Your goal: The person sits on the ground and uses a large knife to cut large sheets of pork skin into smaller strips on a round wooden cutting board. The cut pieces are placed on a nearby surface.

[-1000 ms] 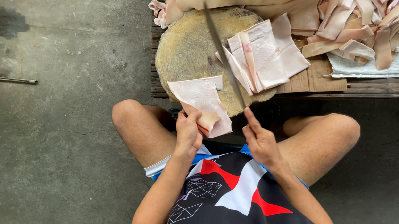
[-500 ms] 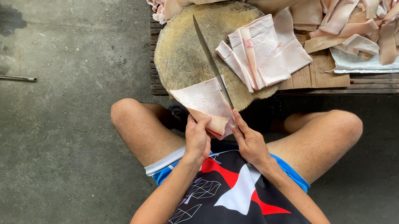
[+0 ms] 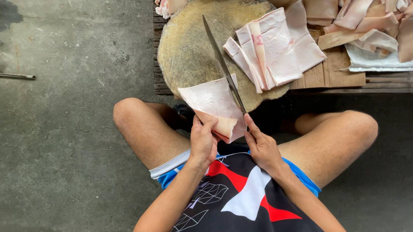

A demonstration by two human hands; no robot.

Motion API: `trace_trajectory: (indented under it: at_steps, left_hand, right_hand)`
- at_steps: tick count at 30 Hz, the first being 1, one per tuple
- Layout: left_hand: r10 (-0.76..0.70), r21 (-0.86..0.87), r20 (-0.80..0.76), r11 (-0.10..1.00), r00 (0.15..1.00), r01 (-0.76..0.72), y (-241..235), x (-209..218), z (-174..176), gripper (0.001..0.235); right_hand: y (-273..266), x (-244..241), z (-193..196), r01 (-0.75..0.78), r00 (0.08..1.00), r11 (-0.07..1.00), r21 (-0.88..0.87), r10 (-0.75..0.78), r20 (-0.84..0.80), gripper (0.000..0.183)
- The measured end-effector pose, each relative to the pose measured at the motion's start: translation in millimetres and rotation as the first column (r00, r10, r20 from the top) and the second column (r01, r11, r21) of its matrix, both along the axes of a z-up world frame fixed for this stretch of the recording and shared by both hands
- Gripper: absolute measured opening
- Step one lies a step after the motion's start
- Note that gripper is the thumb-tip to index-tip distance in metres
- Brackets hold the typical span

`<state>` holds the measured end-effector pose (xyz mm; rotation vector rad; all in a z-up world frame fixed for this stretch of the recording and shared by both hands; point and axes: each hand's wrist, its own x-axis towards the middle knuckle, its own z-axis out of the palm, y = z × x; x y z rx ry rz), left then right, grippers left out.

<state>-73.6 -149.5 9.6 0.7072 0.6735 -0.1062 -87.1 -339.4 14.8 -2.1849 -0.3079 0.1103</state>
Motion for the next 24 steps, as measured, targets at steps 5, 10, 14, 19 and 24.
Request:
trace_trajectory:
  at_steps: [5,10,14,19,24]
  left_hand:
    - [0.074,-0.002,0.134,0.997,0.988,-0.074,11.5,6.7,-8.9,0.043]
    - [-0.062,0.268,0.213,0.963,0.975,0.003,-1.3,-5.4,-8.9,0.039]
    - [-0.082,0.252,0.241,0.968,0.967,0.019,-17.4,-19.2,-1.5,0.038]
    - [0.159,0.223,0.289,0.948,0.944,-0.228,27.4,19.4,23.4,0.031]
    - [0.056,0.234,0.275,0.964,0.96,-0.124,85.9,63.0,66.4,0.033]
  right_hand:
    - [-3.0,-3.6,5.2,-0.012,0.968,0.969,-0.245,-0.05,-0.247,0.054]
    - [-1.7,12.4,-2.7,0.004,0.983,0.997,-0.072,-0.018,-0.184,0.056]
    - [3.5,23.3,-23.2,0.031,0.975,0.999,0.037,-0.022,-0.22,0.058]
    - [-12.4,23.4,-11.8,0.222,0.835,0.866,0.449,0.069,-0.547,0.061]
    - [-27.8,35.5,0.9,0.294,0.879,0.892,0.344,-0.112,-0.463,0.062]
